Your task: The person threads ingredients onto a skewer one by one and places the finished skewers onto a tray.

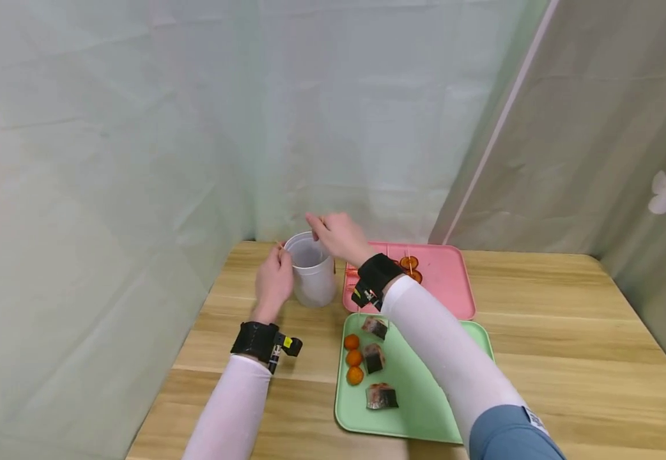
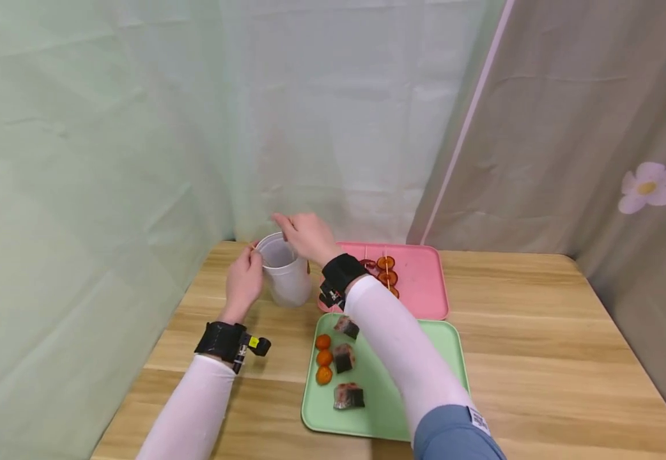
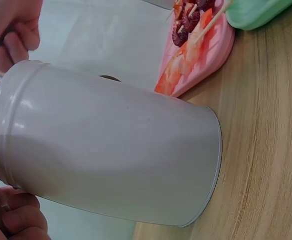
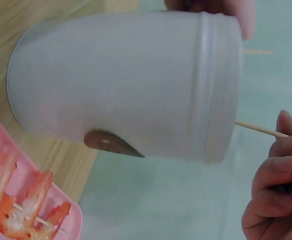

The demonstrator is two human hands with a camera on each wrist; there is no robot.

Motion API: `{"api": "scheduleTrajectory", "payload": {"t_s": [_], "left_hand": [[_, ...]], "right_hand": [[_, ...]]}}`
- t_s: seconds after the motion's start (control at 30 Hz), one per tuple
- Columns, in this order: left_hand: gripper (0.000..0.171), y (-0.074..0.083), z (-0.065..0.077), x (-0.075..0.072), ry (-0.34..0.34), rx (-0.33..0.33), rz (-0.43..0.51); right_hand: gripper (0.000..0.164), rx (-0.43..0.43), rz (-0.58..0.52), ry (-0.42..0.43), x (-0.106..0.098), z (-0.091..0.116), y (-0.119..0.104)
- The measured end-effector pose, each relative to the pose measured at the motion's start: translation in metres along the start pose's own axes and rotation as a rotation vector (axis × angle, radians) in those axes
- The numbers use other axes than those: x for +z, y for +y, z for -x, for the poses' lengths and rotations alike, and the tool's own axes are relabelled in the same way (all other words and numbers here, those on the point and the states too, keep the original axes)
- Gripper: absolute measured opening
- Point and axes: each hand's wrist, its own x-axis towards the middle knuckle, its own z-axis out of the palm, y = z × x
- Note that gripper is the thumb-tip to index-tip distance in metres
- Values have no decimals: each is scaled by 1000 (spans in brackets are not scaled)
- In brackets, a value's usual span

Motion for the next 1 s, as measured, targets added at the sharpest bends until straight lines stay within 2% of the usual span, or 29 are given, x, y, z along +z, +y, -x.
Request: {"api": "scheduleTrajectory", "payload": {"t_s": [0.17, 0.3, 0.43, 0.6, 0.7, 0.8, 1.0], "left_hand": [[48, 2, -4, 1, 22, 12, 63], [45, 1, -6, 3, 33, 8, 102], [44, -2, -7, 1, 43, 7, 151], [41, -6, -2, -7, 84, 20, 218], [39, -4, 5, -14, 120, 58, 240], [38, 2, 11, -18, 129, 99, 259], [35, 19, 22, -22, 113, 112, 356]], "right_hand": [[67, -5, -108, 144, -9, 10, 7], [68, 3, -199, 220, -12, 20, 15], [65, 21, -331, 305, -15, 33, 22], [60, -16, -525, 433, -19, 49, 33], [58, -9, -656, 473, -21, 61, 38], [59, 32, -751, 494, -25, 73, 43], [59, 64, -831, 510, -38, 88, 55]]}}
